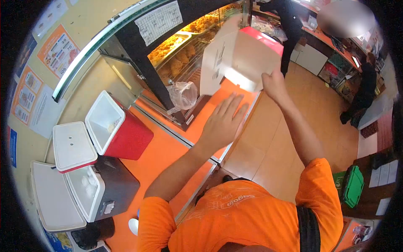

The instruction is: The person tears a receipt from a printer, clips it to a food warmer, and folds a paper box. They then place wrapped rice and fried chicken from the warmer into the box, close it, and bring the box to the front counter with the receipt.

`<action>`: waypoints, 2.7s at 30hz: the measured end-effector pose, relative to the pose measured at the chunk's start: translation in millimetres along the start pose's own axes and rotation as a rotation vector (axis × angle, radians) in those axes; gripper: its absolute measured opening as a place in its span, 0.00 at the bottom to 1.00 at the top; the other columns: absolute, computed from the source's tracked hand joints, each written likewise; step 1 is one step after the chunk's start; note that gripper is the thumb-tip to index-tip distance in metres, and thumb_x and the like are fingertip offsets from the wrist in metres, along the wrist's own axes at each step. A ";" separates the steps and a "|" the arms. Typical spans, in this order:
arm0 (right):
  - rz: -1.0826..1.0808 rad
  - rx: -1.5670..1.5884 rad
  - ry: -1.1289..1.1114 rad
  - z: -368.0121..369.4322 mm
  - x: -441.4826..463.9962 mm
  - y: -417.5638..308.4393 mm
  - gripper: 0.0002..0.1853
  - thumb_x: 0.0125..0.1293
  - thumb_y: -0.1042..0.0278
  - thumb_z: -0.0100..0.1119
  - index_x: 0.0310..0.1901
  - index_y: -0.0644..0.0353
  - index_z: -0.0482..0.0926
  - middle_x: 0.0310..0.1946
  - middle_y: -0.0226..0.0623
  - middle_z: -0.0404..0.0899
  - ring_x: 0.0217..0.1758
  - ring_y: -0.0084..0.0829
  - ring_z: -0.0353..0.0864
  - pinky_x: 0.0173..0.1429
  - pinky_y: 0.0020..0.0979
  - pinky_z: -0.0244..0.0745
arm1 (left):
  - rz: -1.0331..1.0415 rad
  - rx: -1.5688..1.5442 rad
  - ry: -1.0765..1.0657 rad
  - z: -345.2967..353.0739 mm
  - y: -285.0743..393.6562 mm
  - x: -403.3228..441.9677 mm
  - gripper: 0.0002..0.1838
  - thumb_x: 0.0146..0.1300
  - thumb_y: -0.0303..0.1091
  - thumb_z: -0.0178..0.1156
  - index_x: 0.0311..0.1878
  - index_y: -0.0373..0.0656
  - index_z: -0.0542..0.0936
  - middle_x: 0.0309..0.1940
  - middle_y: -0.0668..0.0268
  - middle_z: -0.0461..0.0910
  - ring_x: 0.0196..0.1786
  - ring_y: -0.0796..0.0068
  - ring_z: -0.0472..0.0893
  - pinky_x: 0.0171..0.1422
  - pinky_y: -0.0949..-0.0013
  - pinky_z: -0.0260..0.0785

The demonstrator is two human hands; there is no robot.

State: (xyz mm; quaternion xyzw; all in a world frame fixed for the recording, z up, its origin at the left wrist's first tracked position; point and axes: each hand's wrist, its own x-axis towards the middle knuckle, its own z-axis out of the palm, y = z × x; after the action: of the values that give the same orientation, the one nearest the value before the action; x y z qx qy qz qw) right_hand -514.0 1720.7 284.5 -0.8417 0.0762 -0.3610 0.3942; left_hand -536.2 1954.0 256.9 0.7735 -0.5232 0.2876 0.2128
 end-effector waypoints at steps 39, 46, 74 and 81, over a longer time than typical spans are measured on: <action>0.063 0.425 -0.532 -29.8 -68.1 -39.8 0.40 0.59 0.83 0.44 0.76 0.63 0.49 0.69 0.49 0.63 0.76 0.39 0.58 0.77 0.35 0.52 | -0.104 0.081 -0.083 10.5 -1.3 -30.9 0.17 0.57 0.24 0.59 0.51 0.33 0.78 0.41 0.58 0.79 0.49 0.60 0.79 0.55 0.62 0.75; -0.094 0.267 -0.394 -27.3 -68.7 -34.9 0.36 0.59 0.82 0.44 0.72 0.64 0.49 0.54 0.64 0.75 0.60 0.61 0.77 0.64 0.47 0.70 | -0.161 0.083 -0.077 -3.2 8.6 -71.4 0.11 0.60 0.25 0.62 0.47 0.39 0.80 0.45 0.56 0.80 0.53 0.60 0.80 0.58 0.60 0.77; 0.820 0.587 -0.487 95.6 -134.0 50.0 0.30 0.64 0.72 0.46 0.70 0.62 0.57 0.50 0.48 0.76 0.39 0.41 0.85 0.26 0.36 0.86 | -0.354 -0.099 -0.166 58.3 35.2 -117.8 0.20 0.63 0.30 0.61 0.59 0.39 0.77 0.57 0.55 0.79 0.64 0.53 0.75 0.73 0.50 0.62; 1.146 0.475 -0.575 198.3 -174.8 201.8 0.18 0.66 0.65 0.52 0.49 0.72 0.71 0.34 0.49 0.81 0.29 0.41 0.86 0.26 0.37 0.86 | -0.698 -0.297 -0.225 49.4 81.6 -265.6 0.14 0.66 0.32 0.60 0.54 0.39 0.80 0.54 0.55 0.80 0.63 0.52 0.75 0.70 0.52 0.65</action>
State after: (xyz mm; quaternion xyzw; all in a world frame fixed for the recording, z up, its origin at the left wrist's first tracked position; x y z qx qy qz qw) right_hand -477.3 1776.7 -41.2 -0.6216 0.3205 0.1356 0.7017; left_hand -677.5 2075.8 45.1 0.8924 -0.2846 0.0328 0.3487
